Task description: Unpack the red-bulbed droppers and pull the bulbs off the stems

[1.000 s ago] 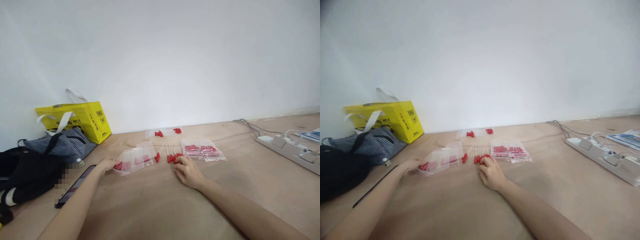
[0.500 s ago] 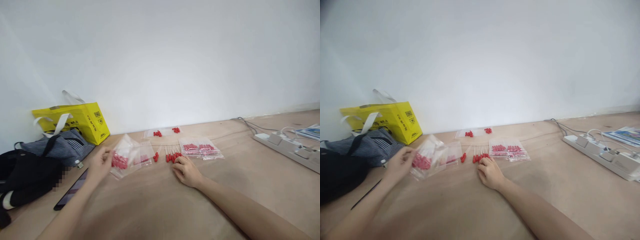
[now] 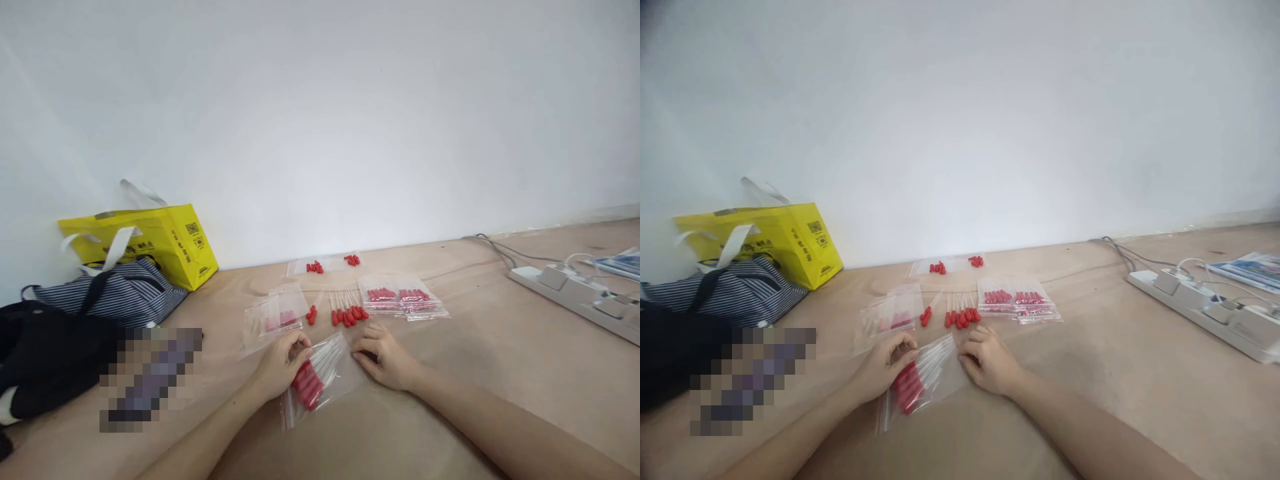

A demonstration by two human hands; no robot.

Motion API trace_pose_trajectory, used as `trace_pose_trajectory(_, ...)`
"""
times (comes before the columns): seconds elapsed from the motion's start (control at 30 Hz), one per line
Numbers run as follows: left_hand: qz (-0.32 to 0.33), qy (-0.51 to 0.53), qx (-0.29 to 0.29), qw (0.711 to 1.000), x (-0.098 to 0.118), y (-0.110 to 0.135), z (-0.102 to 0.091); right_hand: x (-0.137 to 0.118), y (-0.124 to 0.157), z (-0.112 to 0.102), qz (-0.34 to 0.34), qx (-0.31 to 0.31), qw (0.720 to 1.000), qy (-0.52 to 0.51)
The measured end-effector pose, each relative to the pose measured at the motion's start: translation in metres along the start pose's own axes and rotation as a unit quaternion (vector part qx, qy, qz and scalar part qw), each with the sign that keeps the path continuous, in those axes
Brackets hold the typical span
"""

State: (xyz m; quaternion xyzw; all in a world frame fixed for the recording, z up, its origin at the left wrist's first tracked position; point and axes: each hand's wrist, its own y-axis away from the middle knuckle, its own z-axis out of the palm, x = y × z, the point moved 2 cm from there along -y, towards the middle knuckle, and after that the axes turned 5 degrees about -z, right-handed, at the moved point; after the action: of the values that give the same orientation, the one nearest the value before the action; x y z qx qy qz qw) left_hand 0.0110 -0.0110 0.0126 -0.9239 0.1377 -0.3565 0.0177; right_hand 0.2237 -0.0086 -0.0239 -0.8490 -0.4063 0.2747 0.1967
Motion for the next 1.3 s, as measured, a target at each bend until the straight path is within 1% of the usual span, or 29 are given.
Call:
trace_pose_trajectory(0.07, 0.038, -0.056, 0.021, 0.997, 0.007, 0.003, 0.002, -0.001, 0.001, 0.000, -0.003, -0.003, 1.000, 0.000)
trace_pose_trajectory(0.1, 0.055, -0.073, 0.016, 0.996, 0.010, 0.006, 0.004, -0.001, 0.002, -0.001, -0.003, -0.004, 1.000, 0.000)
trace_pose_trajectory(0.13, 0.067, -0.083, -0.001, 0.994, 0.013, 0.008, 0.007, -0.001, 0.002, -0.001, -0.003, -0.004, 1.000, -0.001)
trace_pose_trajectory(0.2, 0.073, -0.092, -0.052, 0.992, 0.018, 0.011, 0.014, -0.002, 0.001, -0.001, 0.000, -0.007, 1.000, -0.006)
trace_pose_trajectory(0.3, 0.060, -0.101, -0.116, 0.986, 0.020, 0.014, 0.018, -0.003, 0.002, -0.003, 0.010, -0.011, 1.000, -0.020)
trace_pose_trajectory(0.37, 0.057, -0.110, -0.140, 0.982, 0.020, 0.013, 0.016, -0.005, 0.003, -0.004, 0.021, -0.015, 0.999, -0.024)
trace_pose_trajectory(0.43, 0.057, -0.113, -0.151, 0.980, 0.020, 0.012, 0.013, -0.006, 0.006, -0.007, 0.036, -0.018, 0.999, -0.021)
trace_pose_trajectory(0.53, 0.063, -0.110, -0.152, 0.980, 0.019, 0.011, 0.010, -0.007, 0.008, -0.010, 0.049, -0.023, 0.998, -0.027)
trace_pose_trajectory(0.7, 0.073, -0.095, -0.141, 0.983, 0.017, 0.011, 0.014, -0.009, 0.008, -0.013, 0.038, -0.048, 0.996, -0.069)
trace_pose_trajectory(0.77, 0.077, -0.079, -0.116, 0.987, 0.014, 0.009, 0.015, -0.009, 0.008, -0.014, 0.037, -0.058, 0.994, -0.079)
trace_pose_trajectory(0.83, 0.073, -0.067, -0.066, 0.993, 0.009, 0.006, 0.013, -0.010, 0.008, -0.015, 0.035, -0.070, 0.994, -0.076)
trace_pose_trajectory(0.9, 0.039, -0.062, -0.029, 0.997, 0.003, 0.003, 0.008, -0.010, 0.008, -0.015, 0.032, -0.077, 0.995, -0.061)
trace_pose_trajectory(0.93, 0.014, -0.060, -0.027, 0.998, 0.000, 0.003, 0.005, -0.010, 0.008, -0.014, 0.033, -0.076, 0.995, -0.050)
trace_pose_trajectory(1.0, -0.035, -0.062, -0.042, 0.997, -0.004, 0.005, 0.000, -0.009, 0.008, -0.013, 0.042, -0.064, 0.997, -0.024)
trace_pose_trajectory(1.07, -0.064, -0.081, -0.059, 0.993, -0.003, 0.012, -0.003, -0.009, 0.007, -0.011, 0.056, -0.046, 0.997, -0.002)
trace_pose_trajectory(1.2, -0.119, -0.171, -0.097, 0.973, 0.008, 0.031, -0.005, -0.013, 0.006, -0.008, 0.057, -0.034, 0.998, -0.006)
trace_pose_trajectory(1.23, -0.125, -0.205, -0.105, 0.965, 0.011, 0.034, -0.007, -0.015, 0.006, -0.008, 0.050, -0.039, 0.998, -0.016)
trace_pose_trajectory(1.27, -0.115, -0.240, -0.110, 0.958, 0.016, 0.036, -0.010, -0.018, 0.006, -0.008, 0.041, -0.045, 0.998, -0.027)
trace_pose_trajectory(1.3, -0.079, -0.270, -0.115, 0.953, 0.021, 0.036, -0.014, -0.020, 0.006, -0.008, 0.032, -0.052, 0.998, -0.035)
